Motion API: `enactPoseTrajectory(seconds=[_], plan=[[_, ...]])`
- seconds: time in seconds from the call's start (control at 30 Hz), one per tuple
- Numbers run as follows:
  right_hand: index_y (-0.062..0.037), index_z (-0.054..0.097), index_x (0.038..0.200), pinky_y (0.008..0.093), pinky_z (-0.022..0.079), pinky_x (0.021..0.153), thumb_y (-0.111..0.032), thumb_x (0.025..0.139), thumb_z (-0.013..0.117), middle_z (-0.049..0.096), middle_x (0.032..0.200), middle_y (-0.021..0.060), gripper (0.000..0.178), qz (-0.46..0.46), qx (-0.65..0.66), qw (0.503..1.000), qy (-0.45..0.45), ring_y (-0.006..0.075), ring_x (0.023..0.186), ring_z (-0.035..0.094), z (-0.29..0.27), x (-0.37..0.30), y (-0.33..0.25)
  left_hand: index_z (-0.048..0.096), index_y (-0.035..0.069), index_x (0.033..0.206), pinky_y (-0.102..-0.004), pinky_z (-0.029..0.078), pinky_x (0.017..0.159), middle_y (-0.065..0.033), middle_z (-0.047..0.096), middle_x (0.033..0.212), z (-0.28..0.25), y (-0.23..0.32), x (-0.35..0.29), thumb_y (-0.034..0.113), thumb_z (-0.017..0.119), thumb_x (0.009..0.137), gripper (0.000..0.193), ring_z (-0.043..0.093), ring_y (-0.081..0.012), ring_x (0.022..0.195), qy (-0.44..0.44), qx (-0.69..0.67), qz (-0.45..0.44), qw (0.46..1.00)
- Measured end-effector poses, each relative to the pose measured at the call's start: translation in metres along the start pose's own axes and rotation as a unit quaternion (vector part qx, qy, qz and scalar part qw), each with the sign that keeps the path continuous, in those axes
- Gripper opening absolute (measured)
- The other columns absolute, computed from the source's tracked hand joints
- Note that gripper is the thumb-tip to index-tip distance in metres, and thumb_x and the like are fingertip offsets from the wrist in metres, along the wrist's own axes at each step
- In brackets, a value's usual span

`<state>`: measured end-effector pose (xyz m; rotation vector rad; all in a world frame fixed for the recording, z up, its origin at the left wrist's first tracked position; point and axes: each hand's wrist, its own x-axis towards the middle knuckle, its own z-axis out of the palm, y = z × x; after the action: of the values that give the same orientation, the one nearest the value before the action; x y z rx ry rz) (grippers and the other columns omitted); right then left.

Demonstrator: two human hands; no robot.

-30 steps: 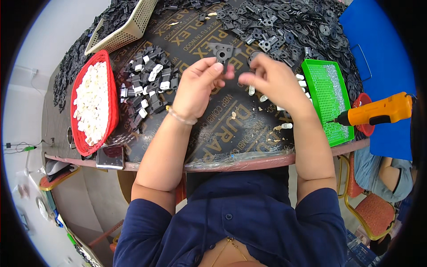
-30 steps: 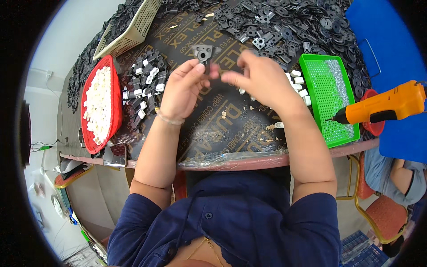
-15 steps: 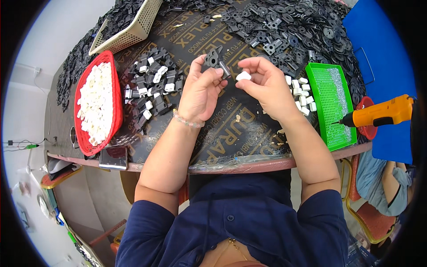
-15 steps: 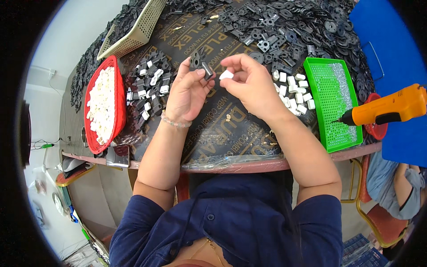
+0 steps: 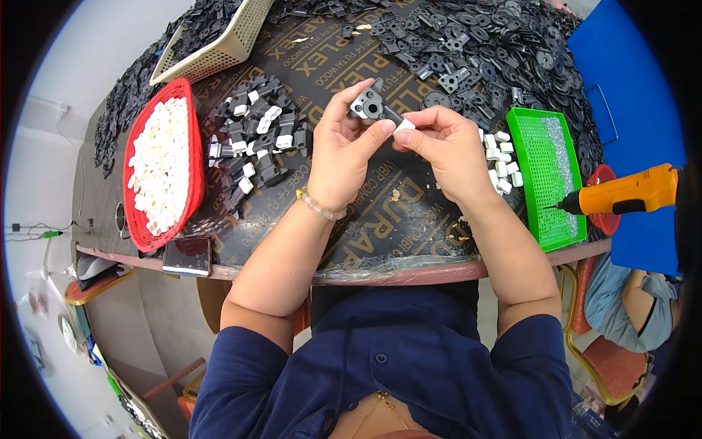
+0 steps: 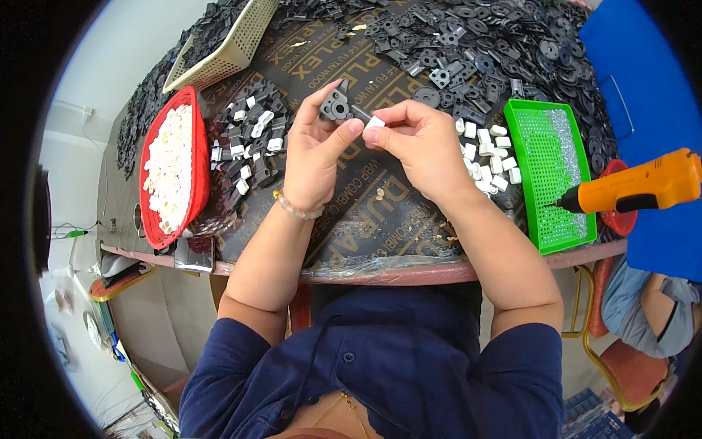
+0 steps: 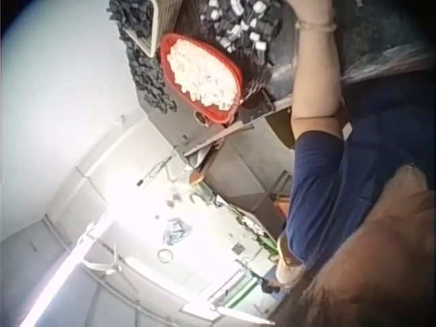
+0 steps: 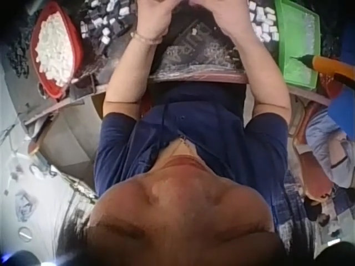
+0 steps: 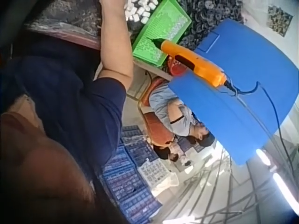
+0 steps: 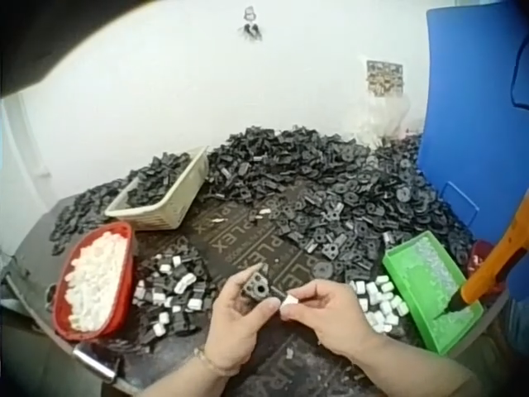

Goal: Assembling small plastic toy components at a workbench.

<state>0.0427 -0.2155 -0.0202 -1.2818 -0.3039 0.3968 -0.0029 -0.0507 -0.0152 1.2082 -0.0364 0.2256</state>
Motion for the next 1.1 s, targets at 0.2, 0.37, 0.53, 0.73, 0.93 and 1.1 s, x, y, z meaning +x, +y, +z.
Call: enactPoseTrajectory(seconds=[0.2, 0.37, 0.53, 0.73, 0.93, 1.1], plan=[[-0.0014, 0.042, 0.145, 0.0368, 0.040, 0.107, -0.025, 0.066, 0.092, 0.054, 0.138, 0.0099, 0.096, -0.234, -0.212, 0.949, -0.015, 0.0217, 0.126, 0.053, -0.002, 0.012, -0.007, 0.034, 0.004, 0.148, -0.0335, 0.054, 0.091, -0.0113, 0.064, 0.113, -0.010, 0.008, 0.001, 0.002, 0.072, 0.088, 0.071, 0.066, -0.0177, 0.099, -0.107, -0.223, -0.170, 0.954], [-0.0014, 0.055, 0.132, 0.0365, 0.048, 0.099, -0.026, 0.065, 0.090, 0.067, 0.121, 0.0129, 0.080, -0.188, -0.185, 0.959, -0.100, 0.0213, 0.114, 0.062, 0.042, 0.027, -0.046, 0.043, 0.014, 0.139, -0.0361, 0.054, 0.091, -0.0067, 0.063, 0.116, -0.009, -0.004, 0.004, 0.053, 0.041, 0.103, 0.053, 0.065, -0.0180, 0.103, -0.067, -0.354, -0.195, 0.912], [0.0033, 0.061, 0.123, 0.0393, 0.050, 0.097, -0.046, 0.063, 0.087, 0.071, 0.111, 0.0183, 0.082, -0.242, -0.391, 0.874, -0.157, 0.0314, 0.107, 0.067, 0.123, 0.074, -0.037, 0.051, 0.011, 0.137, -0.0465, 0.043, 0.105, -0.0083, 0.062, 0.128, -0.030, -0.043, 0.012, 0.053, 0.053, 0.097, 0.058, 0.057, -0.0268, 0.120, 0.009, -0.420, -0.198, 0.886], [-0.0014, 0.062, 0.127, 0.0449, 0.043, 0.105, -0.064, 0.074, 0.072, 0.067, 0.118, 0.0229, 0.083, -0.254, -0.510, 0.791, -0.223, 0.0405, 0.118, 0.060, 0.185, 0.125, 0.020, 0.057, 0.006, 0.126, -0.0485, 0.049, 0.097, -0.0112, 0.068, 0.114, -0.060, -0.043, 0.023, 0.041, 0.048, 0.103, 0.042, 0.062, -0.0282, 0.110, -0.097, -0.487, -0.201, 0.844], [-0.0100, 0.072, 0.106, 0.0476, 0.055, 0.086, -0.033, 0.093, 0.051, 0.071, 0.105, 0.0177, 0.033, -0.292, -0.634, 0.715, -0.023, 0.0373, 0.096, 0.069, 0.082, 0.277, 0.023, 0.056, 0.007, 0.120, -0.0327, 0.048, 0.074, -0.0071, 0.066, 0.096, -0.031, -0.036, 0.022, 0.037, 0.046, 0.103, 0.036, 0.064, -0.0224, 0.090, 0.131, -0.353, -0.236, 0.896], [-0.0131, 0.050, 0.144, 0.0674, 0.026, 0.111, -0.026, 0.097, 0.048, 0.052, 0.144, 0.0198, 0.049, 0.085, -0.773, 0.619, 0.108, 0.0407, 0.132, 0.050, 0.016, 0.302, 0.006, 0.055, 0.007, 0.121, -0.0319, 0.048, 0.074, -0.0079, 0.067, 0.096, -0.029, -0.037, 0.017, 0.034, 0.046, 0.103, 0.034, 0.064, -0.0213, 0.090, 0.146, -0.356, -0.251, 0.888]])
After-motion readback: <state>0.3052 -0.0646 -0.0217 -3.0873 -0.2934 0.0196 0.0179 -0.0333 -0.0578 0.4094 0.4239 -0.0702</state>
